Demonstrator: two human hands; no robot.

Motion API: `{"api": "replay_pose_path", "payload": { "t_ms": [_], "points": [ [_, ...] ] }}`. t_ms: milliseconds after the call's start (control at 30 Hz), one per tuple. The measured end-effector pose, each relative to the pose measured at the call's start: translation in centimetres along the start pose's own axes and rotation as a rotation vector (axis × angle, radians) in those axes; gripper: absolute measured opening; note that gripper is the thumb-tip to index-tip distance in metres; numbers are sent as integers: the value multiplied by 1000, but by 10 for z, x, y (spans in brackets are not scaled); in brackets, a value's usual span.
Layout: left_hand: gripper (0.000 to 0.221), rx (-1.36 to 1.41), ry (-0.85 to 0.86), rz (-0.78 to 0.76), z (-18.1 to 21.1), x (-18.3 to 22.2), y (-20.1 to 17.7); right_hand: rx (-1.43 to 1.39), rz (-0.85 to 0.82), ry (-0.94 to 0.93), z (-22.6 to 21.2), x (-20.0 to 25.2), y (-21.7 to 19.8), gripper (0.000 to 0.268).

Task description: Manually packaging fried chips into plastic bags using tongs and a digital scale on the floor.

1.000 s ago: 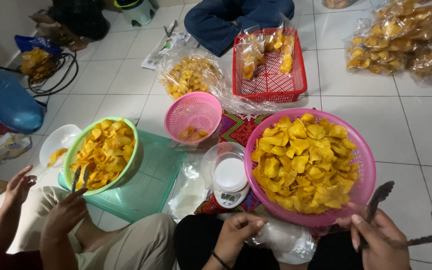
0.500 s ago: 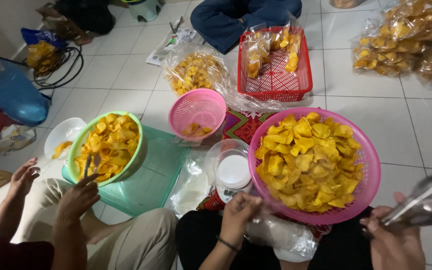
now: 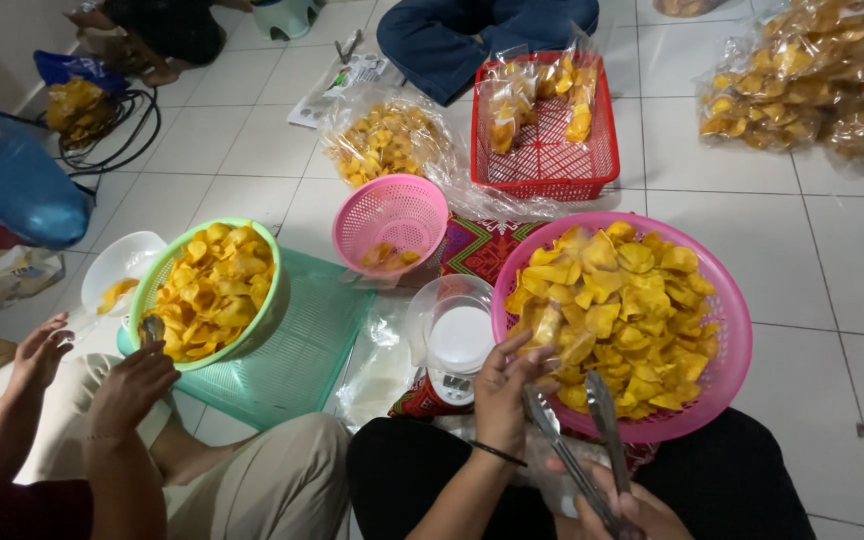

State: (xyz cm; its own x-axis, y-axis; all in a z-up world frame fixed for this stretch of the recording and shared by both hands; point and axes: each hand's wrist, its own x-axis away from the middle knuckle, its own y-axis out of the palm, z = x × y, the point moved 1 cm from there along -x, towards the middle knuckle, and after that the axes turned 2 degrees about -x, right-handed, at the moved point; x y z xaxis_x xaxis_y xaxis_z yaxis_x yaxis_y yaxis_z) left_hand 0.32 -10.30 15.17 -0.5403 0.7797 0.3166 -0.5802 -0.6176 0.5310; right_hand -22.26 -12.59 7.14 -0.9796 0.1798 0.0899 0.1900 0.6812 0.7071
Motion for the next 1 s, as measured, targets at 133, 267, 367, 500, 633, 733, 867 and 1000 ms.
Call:
{"api": "replay_pose_path", "payload": {
  "t_ms": [133,267,367,500,633,733,867,1000],
  "points": [
    [40,-30,80,-11,1,5,-1,-238,3,-63,1,-4,4,99],
    [45,-95,136,-73,5,15,5,-364,6,-101,-9,-8,12,89],
    [52,-60,133,-107,-3,17,2,-396,38,-132,-2,-9,7,89],
    [51,-108,114,-91,-12,19,-4,-376,105,-255,-15,-14,25,91],
    [50,-87,140,-149,-30,21,-12,-389,68,-329,-22,-15,28,85],
    [35,-98,117,-159,-54,18,-27,-356,63,-320,-21,-17,23,83],
    [19,-102,72,-171,-78,20,-41,-315,37,-257,-5,-20,8,81],
    [14,-223,45,-174,-92,36,-46,-288,142,-396,-17,-20,17,76]
  ]
}}
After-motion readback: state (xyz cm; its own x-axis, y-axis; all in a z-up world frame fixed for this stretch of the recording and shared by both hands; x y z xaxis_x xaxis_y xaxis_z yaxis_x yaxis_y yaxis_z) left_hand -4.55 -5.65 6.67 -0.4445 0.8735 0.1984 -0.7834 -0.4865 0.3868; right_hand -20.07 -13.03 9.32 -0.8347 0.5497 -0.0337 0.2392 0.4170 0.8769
